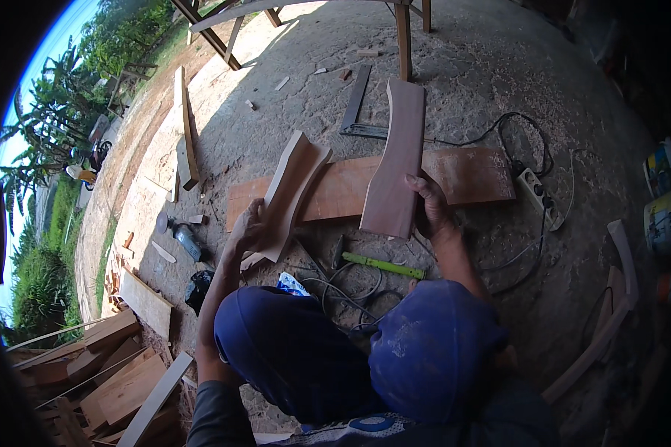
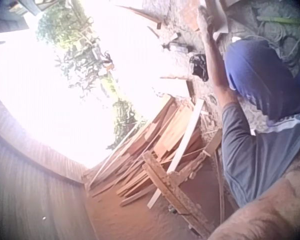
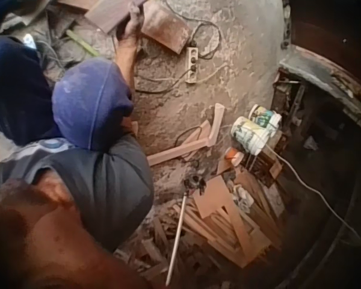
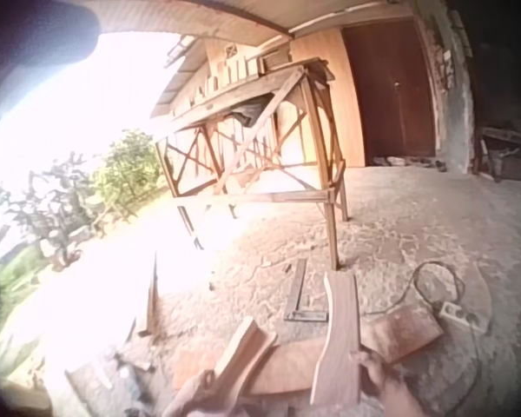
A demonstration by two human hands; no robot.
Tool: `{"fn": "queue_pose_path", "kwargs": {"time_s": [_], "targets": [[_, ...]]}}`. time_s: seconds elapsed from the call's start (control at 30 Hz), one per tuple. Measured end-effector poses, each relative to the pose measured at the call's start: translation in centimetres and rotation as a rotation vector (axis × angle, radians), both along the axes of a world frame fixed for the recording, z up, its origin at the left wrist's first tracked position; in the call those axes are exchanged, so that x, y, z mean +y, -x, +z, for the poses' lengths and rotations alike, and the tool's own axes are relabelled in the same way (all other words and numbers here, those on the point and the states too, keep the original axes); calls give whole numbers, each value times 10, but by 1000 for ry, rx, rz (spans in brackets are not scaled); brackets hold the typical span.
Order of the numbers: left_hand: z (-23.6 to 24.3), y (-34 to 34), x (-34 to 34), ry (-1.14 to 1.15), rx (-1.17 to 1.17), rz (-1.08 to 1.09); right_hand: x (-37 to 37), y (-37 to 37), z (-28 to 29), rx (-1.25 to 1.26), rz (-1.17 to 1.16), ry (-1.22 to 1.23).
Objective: The person sits on the floor and uses a hammer and chisel to carve and shape a piece of wood. They repeatedly strike the chisel to remove material, then inspect the carved surface and compare it with other wooden pieces.
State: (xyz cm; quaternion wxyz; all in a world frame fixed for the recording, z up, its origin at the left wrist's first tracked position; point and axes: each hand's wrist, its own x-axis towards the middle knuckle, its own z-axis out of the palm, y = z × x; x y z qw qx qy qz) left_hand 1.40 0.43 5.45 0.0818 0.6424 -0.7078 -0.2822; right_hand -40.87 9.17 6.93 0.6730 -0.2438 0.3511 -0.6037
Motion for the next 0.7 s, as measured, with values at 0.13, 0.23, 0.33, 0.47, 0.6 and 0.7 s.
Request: {"fn": "queue_pose_path", "kwargs": {"time_s": [0.13,0.23,0.33,0.47,0.6,0.7], "targets": [[7,1,0,-51,-83,-20,1,-4,-1,-7,2,12],[7,4,4,-47,-107,-36,0,-5,-5,-21,1,1],[8,20,12,-41,-127,-36,0,-4,-11,-22,0,-15],[4,17,8,-31,-100,-19,0,-9,-11,-12,-13,-6],[15,26,-4,-44,-95,-78,2,2,-10,-7,-34,-1],[21,38,-25,-54,-147,-82,3,14,2,0,-69,30]]}}
